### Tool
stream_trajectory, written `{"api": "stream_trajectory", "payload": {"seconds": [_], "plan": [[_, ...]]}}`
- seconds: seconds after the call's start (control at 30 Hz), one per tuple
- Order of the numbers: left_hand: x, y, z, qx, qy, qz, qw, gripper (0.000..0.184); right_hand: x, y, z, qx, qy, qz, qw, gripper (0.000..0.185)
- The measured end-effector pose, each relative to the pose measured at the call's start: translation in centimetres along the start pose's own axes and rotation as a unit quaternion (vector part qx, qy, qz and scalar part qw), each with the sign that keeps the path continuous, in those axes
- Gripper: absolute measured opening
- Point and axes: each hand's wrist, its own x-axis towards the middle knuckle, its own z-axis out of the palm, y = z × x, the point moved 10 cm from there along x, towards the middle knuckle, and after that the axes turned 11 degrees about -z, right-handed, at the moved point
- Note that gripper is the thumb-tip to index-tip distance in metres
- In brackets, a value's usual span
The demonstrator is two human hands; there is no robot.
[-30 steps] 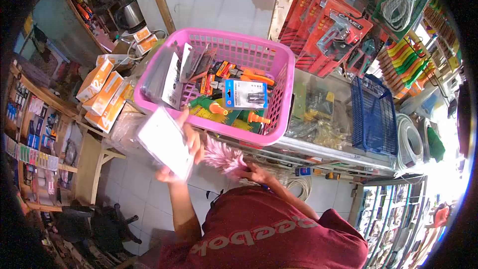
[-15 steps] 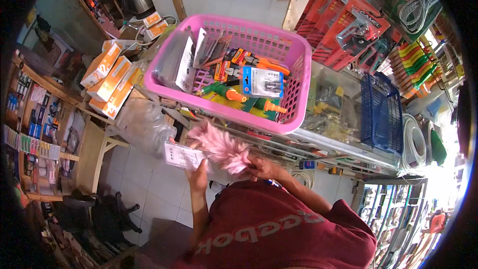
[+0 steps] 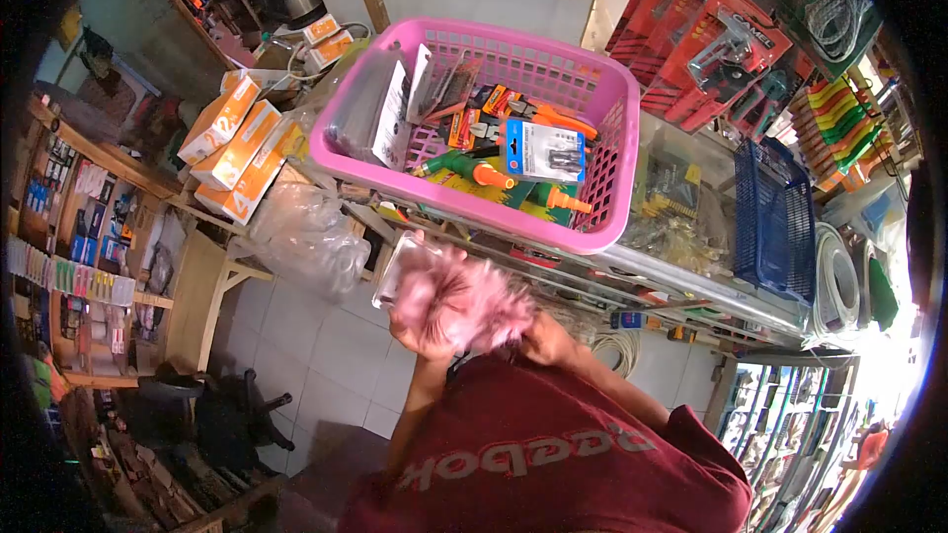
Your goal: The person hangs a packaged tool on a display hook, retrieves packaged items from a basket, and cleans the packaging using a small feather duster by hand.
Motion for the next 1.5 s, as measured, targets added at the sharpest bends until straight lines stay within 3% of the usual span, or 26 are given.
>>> {"api": "stream_trajectory", "payload": {"seconds": [0.07,0.17,0.27,0.3,0.33,0.43,0.47,0.5,0.57,0.6,0.63,0.7,0.77,0.8,0.83,0.9,0.93,1.03,1.07,1.17,1.2,1.3,1.33,1.43,1.47,1.5], "plan": [[0.5,0.5,-0.4,-0.022,0.024,0.027,0.999,0.079,0.8,-0.5,-0.1,0.070,-0.052,0.043,0.995,0.043],[1.2,0.9,0.2,-0.027,0.036,0.036,0.998,0.079,0.3,2.2,-1.8,0.042,0.071,0.030,0.996,0.042],[1.7,0.9,2.3,-0.056,-0.044,0.017,0.997,0.078,0.4,0.7,-0.7,0.073,-0.019,0.038,0.996,0.043],[1.6,0.7,2.0,-0.061,-0.023,0.025,0.998,0.078,0.7,-0.5,-0.5,0.084,-0.055,0.031,0.994,0.044],[1.4,0.8,1.1,-0.060,0.031,0.048,0.997,0.078,0.2,0.0,-0.8,0.087,-0.007,0.015,0.996,0.043],[0.7,0.9,-1.1,-0.002,0.154,0.137,0.979,0.075,0.4,3.3,-1.3,0.174,-0.007,0.138,0.975,0.044],[1.1,0.5,-1.8,-0.020,0.130,0.144,0.981,0.075,-3.0,6.2,2.2,0.054,-0.075,0.155,0.984,0.042],[1.4,0.6,-2.1,-0.035,0.103,0.150,0.983,0.075,-3.1,5.4,2.2,0.061,-0.088,0.154,0.982,0.042],[2.3,0.9,6.6,-0.058,-0.217,0.030,0.974,0.078,-2.6,3.4,1.5,0.073,-0.109,0.153,0.980,0.041],[2.4,1.0,6.4,-0.050,-0.167,0.026,0.984,0.079,-3.6,5.3,2.5,0.094,-0.101,0.157,0.978,0.041],[1.5,-0.4,-1.2,-0.040,0.112,0.049,0.992,0.085,-4.5,7.1,3.5,0.114,-0.092,0.162,0.976,0.041],[0.5,-0.3,-2.2,0.088,0.191,0.064,0.975,0.083,-5.5,8.6,2.8,0.065,-0.055,0.200,0.976,0.041],[1.7,0.1,0.8,0.014,0.113,0.066,0.991,0.076,-3.1,3.8,1.6,0.069,-0.092,0.119,0.986,0.032],[2.5,-0.4,4.7,-0.044,-0.160,-0.010,0.986,0.072,-2.4,3.5,1.6,0.115,-0.059,0.089,0.988,0.033],[2.3,-0.4,3.2,-0.035,-0.126,0.011,0.991,0.073,-1.8,3.2,1.5,0.160,-0.026,0.058,0.985,0.034],[1.2,0.0,1.3,-0.022,-0.053,0.056,0.997,0.073,-2.4,6.2,1.9,0.152,-0.078,0.170,0.971,0.036],[0.6,-0.3,-1.4,0.046,0.151,0.065,0.985,0.073,-3.1,7.3,2.0,0.148,-0.107,0.225,0.957,0.038],[2.4,-1.2,3.5,-0.065,-0.045,-0.035,0.996,0.066,-0.3,1.6,0.3,0.104,-0.005,0.003,0.995,0.036],[2.4,-1.8,2.6,0.002,0.027,-0.097,0.995,0.059,0.2,1.2,0.1,0.095,-0.015,0.000,0.995,0.033],[1.2,-1.9,-0.8,-0.155,-0.091,-0.004,0.984,0.055,-0.6,5.5,0.6,0.382,0.072,0.262,0.883,0.031],[0.5,-3.6,-4.8,-0.092,0.044,-0.012,0.995,0.057,-1.7,7.1,0.8,0.297,0.077,0.254,0.917,0.027],[2.0,-0.9,4.7,-0.040,-0.023,-0.077,0.996,0.061,2.3,0.2,-1.7,0.231,0.033,0.118,0.965,0.026],[2.2,-0.8,5.8,-0.049,-0.046,-0.091,0.994,0.062,3.5,-1.8,-4.1,0.111,0.095,0.037,0.989,0.026],[0.8,-5.4,-1.1,-0.208,-0.103,-0.080,0.969,0.064,-2.7,7.2,2.0,0.418,0.158,0.251,0.859,0.032],[0.4,-5.9,-2.0,-0.259,-0.120,-0.073,0.956,0.066,-1.5,6.5,0.6,0.380,0.153,0.231,0.883,0.035],[0.8,-5.8,0.0,-0.218,-0.114,-0.117,0.962,0.066,-0.6,4.7,-0.4,0.284,0.119,0.195,0.931,0.035]]}}
